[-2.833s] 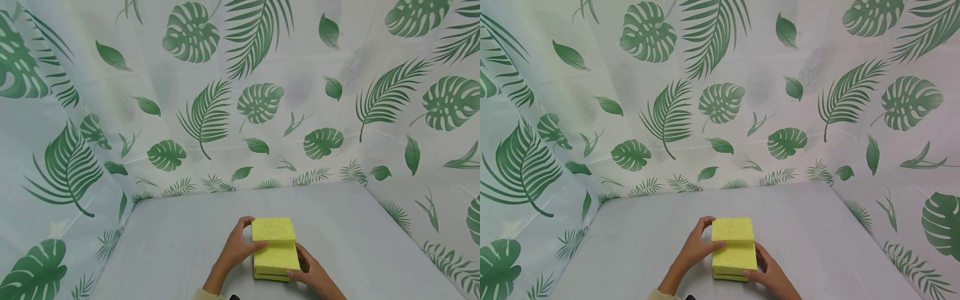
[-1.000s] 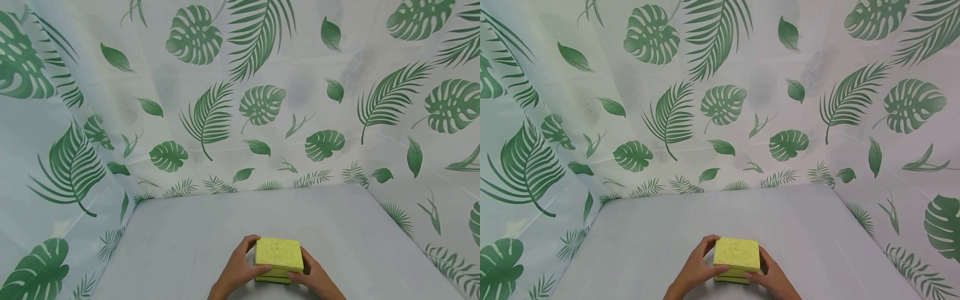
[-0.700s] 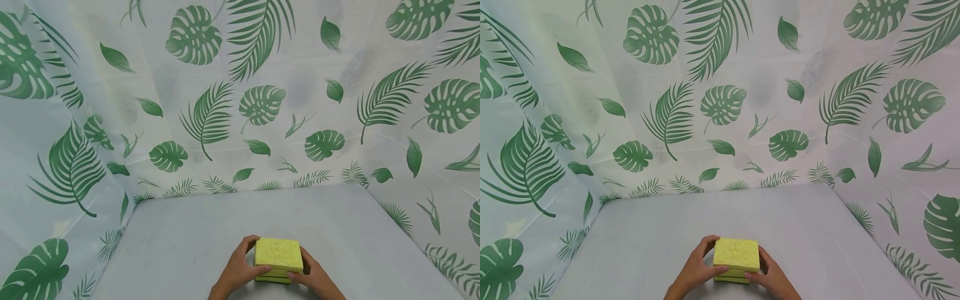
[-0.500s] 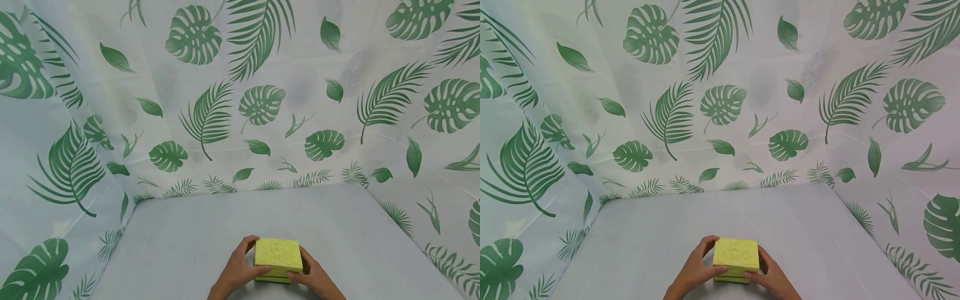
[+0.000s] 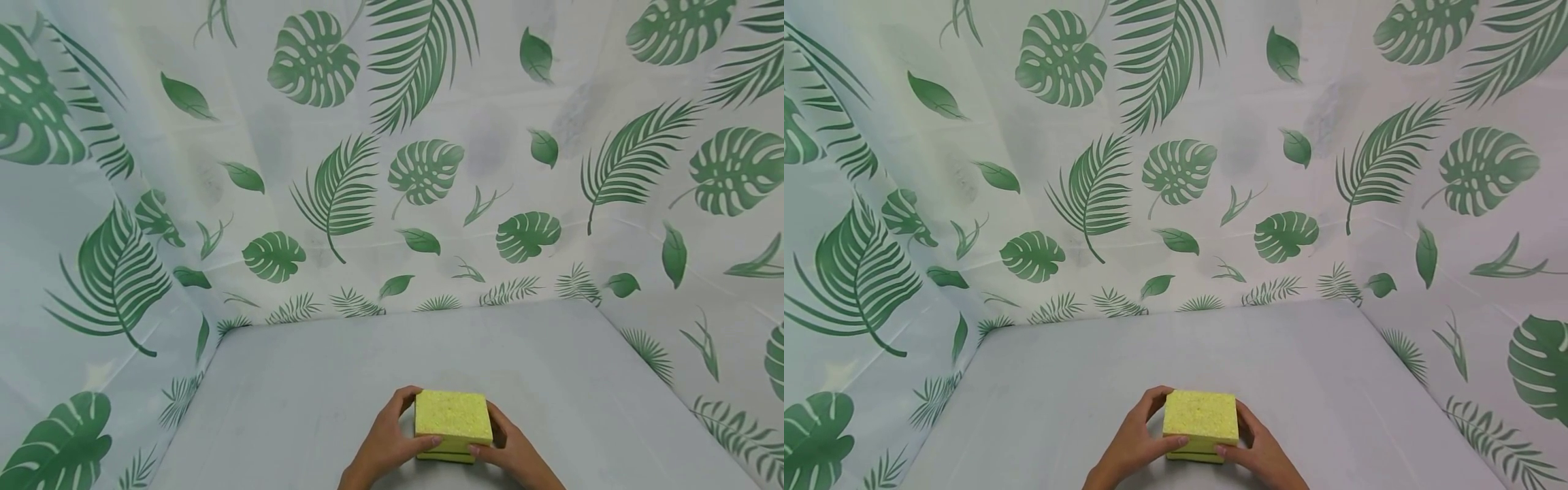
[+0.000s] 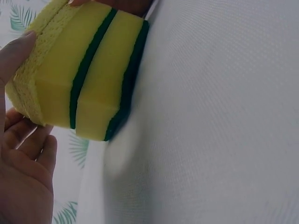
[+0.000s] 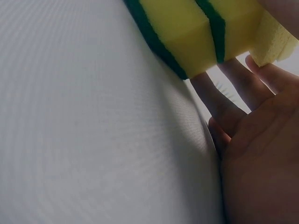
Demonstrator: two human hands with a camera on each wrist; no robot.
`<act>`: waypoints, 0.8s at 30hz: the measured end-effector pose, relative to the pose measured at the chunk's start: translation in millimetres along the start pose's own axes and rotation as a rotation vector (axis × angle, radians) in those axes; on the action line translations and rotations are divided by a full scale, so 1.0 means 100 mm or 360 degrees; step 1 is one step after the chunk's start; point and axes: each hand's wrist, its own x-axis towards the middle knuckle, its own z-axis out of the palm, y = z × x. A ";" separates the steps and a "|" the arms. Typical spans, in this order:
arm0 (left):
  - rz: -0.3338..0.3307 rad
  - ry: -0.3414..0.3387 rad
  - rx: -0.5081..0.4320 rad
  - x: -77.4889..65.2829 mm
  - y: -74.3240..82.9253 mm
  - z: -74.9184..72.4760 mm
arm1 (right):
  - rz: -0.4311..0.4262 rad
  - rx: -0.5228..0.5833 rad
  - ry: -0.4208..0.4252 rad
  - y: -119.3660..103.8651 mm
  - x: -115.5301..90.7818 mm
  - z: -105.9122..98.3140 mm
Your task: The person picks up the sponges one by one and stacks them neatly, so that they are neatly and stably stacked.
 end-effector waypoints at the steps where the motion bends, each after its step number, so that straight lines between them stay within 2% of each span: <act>1: 0.0001 0.0000 0.0011 0.00 0.00 0.00 | 0.0008 -0.0007 0.0008 0.00 0.00 0.00; 8: 0.0004 0.0012 0.0149 -0.03 0.00 0.01 | 0.0036 -0.0058 0.0051 0.00 0.00 0.02; 14: 0.0075 0.0045 0.0290 -0.06 -0.01 0.02 | 0.0062 -0.0091 0.0073 -0.01 0.00 0.02; 18: 0.0095 0.0074 0.0304 -0.07 0.00 0.02 | 0.0072 -0.0114 0.0080 0.00 0.00 0.02; 24: 0.0115 0.0094 0.0318 -0.10 0.00 0.03 | 0.0014 -0.0067 0.0037 0.00 0.00 0.00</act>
